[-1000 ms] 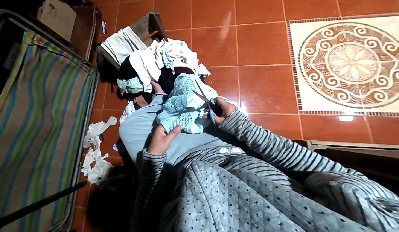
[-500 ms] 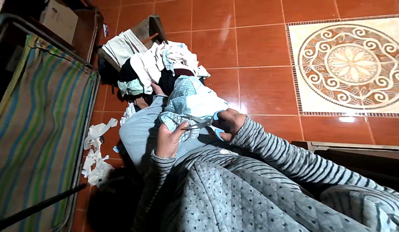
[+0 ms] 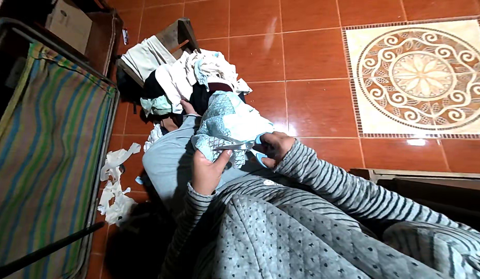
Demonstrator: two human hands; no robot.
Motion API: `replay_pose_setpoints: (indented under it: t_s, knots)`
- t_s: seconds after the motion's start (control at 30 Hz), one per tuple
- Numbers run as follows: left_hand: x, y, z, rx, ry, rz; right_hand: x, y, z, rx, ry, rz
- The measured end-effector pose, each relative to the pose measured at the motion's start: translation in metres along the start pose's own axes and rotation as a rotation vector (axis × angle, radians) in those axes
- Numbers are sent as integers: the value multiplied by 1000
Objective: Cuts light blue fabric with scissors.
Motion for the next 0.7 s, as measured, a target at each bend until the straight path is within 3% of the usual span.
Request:
replay_pose_setpoints:
  t_s: [0.47,0.7]
  knots:
    - [3,1,0,-21,-11,31,1,-4,0,197,-4,-153]
    - [0,1,-1,3,-65,-20,2,-5,2,175,4,-123]
Point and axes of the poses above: each hand's wrist, its own y-axis away from the middle knuckle, its own z-axis out of the back of the hand, x = y × z, the point moved 4 cm from there along -y, towards the middle knuckle, and after that the axes turned 1 degree about -z, right-handed, at the moved point
